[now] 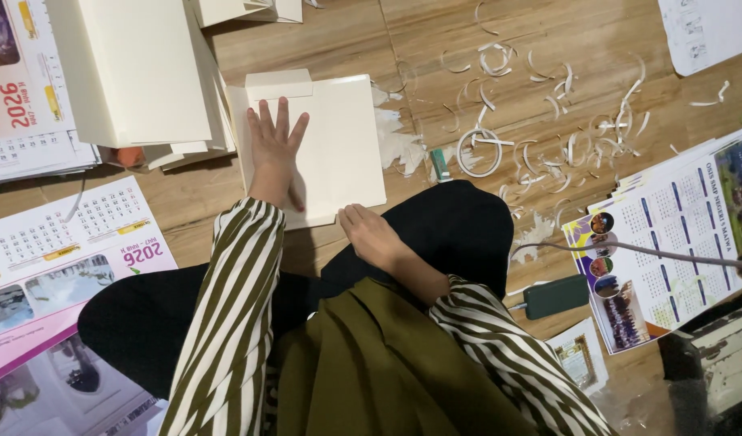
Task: The person is manually folding and assembling white cardstock into folders or boxes on the floor.
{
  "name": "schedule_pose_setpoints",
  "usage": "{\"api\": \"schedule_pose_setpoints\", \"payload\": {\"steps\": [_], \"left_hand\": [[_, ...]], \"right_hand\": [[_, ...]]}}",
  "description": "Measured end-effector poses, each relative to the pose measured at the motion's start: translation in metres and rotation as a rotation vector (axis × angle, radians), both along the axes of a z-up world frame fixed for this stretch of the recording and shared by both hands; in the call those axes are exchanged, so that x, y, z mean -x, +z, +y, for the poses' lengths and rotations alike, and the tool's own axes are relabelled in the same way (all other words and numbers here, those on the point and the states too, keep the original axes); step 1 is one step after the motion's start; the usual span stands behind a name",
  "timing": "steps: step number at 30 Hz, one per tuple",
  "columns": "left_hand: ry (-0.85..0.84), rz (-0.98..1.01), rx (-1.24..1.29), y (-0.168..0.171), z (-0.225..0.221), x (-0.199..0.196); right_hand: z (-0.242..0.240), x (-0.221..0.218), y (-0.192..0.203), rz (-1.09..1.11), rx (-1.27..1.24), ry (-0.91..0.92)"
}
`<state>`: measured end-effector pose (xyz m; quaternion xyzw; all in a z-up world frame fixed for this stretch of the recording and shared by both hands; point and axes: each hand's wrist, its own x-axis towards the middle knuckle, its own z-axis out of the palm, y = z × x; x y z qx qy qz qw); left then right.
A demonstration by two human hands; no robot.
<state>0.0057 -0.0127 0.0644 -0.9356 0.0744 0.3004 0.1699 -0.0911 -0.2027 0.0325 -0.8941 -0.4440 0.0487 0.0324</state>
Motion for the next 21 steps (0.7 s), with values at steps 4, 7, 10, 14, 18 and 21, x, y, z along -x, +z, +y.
{"api": "schedule_pose_setpoints", "payload": {"steps": [4,7,10,14,18,21], "left_hand": [[-0.006,-0.024,0.004,0.001,-0.001,0.003],[-0.01,-0.055,0.017,-0.016,0.001,0.003],[-0.025,-0.13,0.075,-0.035,0.001,0.003],[-0.039,-0.22,0.175,-0.036,-0.007,0.015],[0.285,-0.325,0.714,-0.099,-0.027,0.042],[0.435,-0.236,0.787,-0.106,-0.047,0.07]], "right_hand": [[0.002,-0.003,0.021,0.036,-0.04,-0.022],[0.0,-0.002,0.013,0.101,-0.073,-0.054],[-0.001,-0.001,0.009,0.086,-0.059,-0.071],[-0.001,-0.002,0.014,0.102,-0.051,-0.067],[-0.002,-0.001,0.023,0.258,-0.124,-0.14],[-0.002,-0.003,0.029,0.363,-0.175,-0.217]]}}
